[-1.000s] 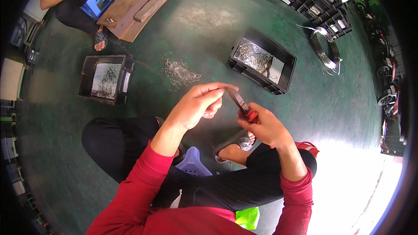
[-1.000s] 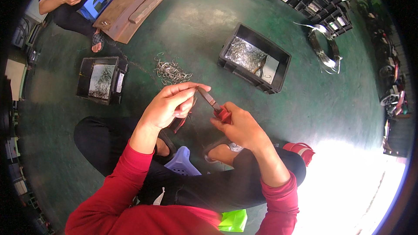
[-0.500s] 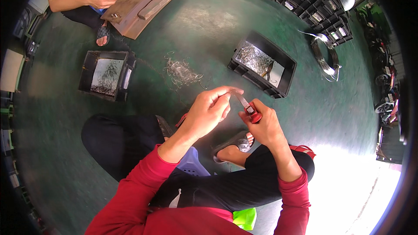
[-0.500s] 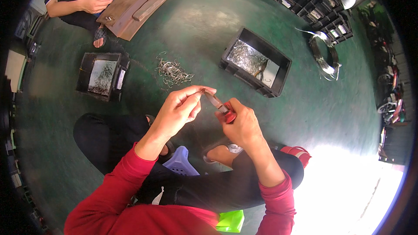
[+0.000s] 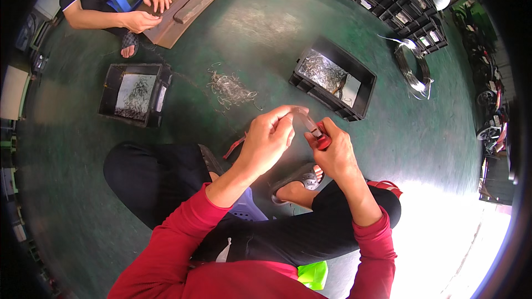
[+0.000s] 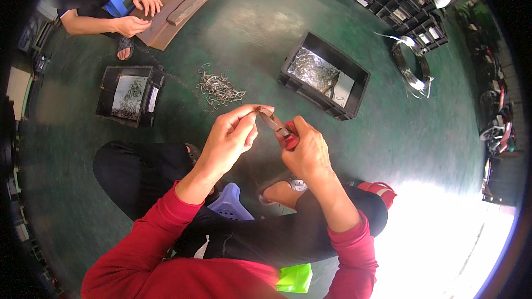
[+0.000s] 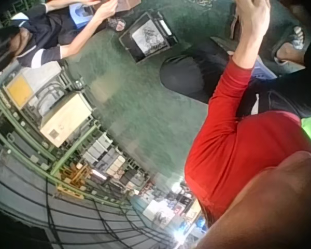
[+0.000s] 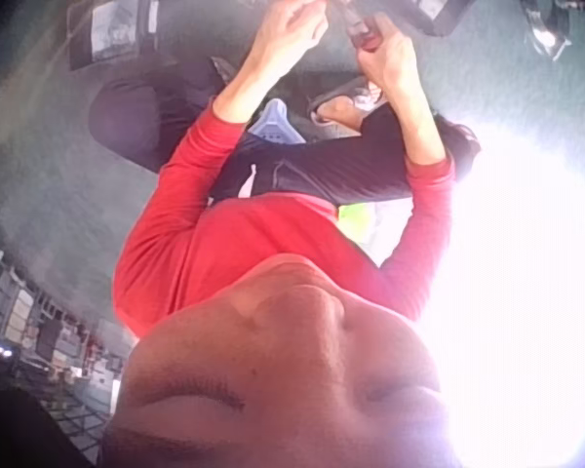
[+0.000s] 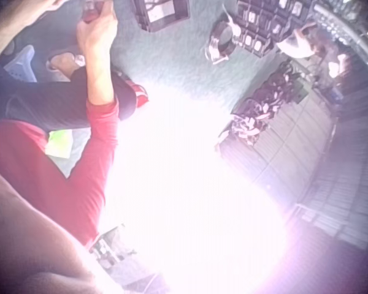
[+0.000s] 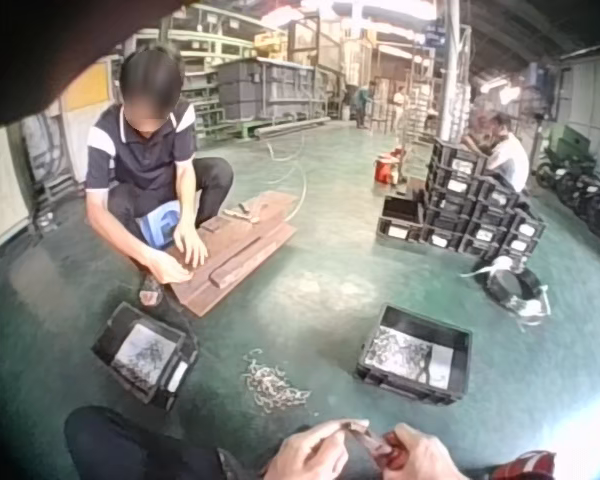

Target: The person sits on a low stool and repeatedly picks up small metal wire pieces from a pile on the floor. Using two pliers, they bend each wire piece into a loop and drop it into a black plastic crate. Another person works nearby on a wooden board.

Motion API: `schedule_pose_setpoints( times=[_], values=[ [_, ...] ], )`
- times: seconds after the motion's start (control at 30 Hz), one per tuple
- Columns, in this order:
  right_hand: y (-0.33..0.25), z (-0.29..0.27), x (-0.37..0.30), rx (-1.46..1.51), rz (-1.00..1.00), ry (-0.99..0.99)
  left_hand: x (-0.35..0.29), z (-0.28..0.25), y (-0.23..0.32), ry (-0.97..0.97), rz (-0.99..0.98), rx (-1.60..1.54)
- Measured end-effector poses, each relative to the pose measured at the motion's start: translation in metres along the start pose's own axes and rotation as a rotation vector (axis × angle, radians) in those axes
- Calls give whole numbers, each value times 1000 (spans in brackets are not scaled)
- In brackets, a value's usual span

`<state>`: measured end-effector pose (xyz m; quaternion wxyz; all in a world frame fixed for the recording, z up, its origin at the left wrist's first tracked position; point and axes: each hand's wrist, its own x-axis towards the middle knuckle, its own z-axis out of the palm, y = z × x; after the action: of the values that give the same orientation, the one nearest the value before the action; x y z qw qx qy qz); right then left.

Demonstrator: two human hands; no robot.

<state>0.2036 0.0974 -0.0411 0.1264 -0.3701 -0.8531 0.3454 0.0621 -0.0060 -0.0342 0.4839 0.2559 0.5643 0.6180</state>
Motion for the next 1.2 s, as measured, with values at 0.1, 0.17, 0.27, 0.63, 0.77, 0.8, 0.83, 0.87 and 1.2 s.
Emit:
schedule_pose_setpoints(
  times=[0.1, 0.17, 0.27, 0.63, 0.77, 0.8, 0.83, 0.87, 1.2],
  values=[
    [5, -2, -1, 10, 27, -52, 4, -4, -2, -80, -42, -62],
    [11, -9, 0, 2, 48, -96, 12, -11, -10, -154, -66, -37],
    [22, -24, -1, -179, 112, -155, 38, -25, -34, -139, 29, 179],
    [40, -42, -22, -738, 108, -467, 224, 52, -56, 58, 258, 718],
    [31, -46, -25, -839, 42, -370, 246, 5, -78, 149, 335, 712],
    [28, -47, -27, -809, 35, -395, 242, -20, -98, 202, 305, 698],
    [26, -49, -29, -783, 34, -423, 234, -50, -119, 229, 237, 790],
    [25, -49, -30, -759, 0, -415, 223, -79, -145, 255, 134, 857],
    [27, -11, -19, -708, -80, -794, 143, -279, -272, 679, -364, 999]
  ],
)
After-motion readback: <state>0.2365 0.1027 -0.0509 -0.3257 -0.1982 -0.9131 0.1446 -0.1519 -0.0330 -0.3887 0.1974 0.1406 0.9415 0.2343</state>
